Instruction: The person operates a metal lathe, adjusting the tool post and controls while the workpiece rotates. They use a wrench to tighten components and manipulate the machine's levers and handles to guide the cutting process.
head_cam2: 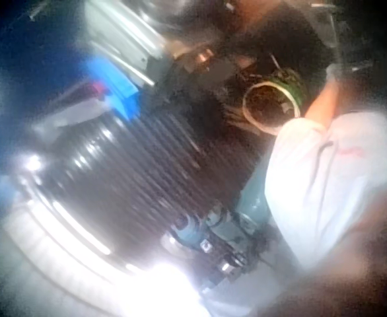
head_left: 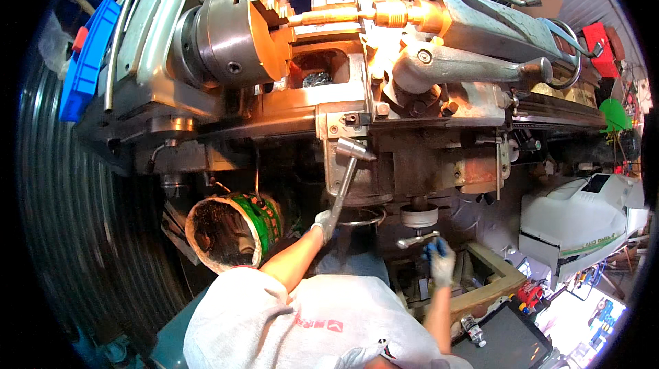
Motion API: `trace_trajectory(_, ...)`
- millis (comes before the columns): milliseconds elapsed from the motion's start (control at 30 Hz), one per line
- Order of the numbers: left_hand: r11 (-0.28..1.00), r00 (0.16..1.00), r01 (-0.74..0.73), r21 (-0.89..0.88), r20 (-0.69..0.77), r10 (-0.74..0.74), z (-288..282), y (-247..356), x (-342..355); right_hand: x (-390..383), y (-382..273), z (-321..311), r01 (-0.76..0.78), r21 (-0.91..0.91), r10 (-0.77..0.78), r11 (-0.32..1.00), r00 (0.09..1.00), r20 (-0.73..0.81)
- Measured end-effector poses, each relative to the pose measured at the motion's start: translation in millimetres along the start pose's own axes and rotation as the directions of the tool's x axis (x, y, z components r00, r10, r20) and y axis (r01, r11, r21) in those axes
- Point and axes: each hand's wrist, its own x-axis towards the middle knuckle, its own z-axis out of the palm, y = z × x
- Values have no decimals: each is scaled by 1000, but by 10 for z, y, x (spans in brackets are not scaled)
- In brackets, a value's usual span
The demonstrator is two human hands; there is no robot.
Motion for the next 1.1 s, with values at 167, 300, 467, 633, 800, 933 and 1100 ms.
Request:
trace_trajectory(167,922,927,9,388,342,-153,-315,135,280,-524,58,752,397,-382,-423,834,906,20)
trace_trajectory(300,929,909,227,293,278,-310,238,484,-430,-275,-278,-2,4,-100,-5,995,1000,-12)
trace_trajectory(467,900,900,343,268,182,-397,322,689,-641,-182,897,729,201,-390,-278,899,949,-152)
trace_trajectory(633,912,947,237,335,129,-294,233,496,-503,-320,-498,54,-42,-26,42,999,999,-18)
trace_trajectory(800,931,928,363,32,77,-364,313,365,-615,-260,642,771,244,-242,-299,939,926,-229)
trace_trajectory(933,907,905,420,-23,79,-417,321,307,-607,-590,-591,247,-204,-7,204,979,975,88)
trace_trajectory(1100,955,937,250,160,210,-280,30,332,-254,252,704,111,74,-203,-103,976,985,-137)
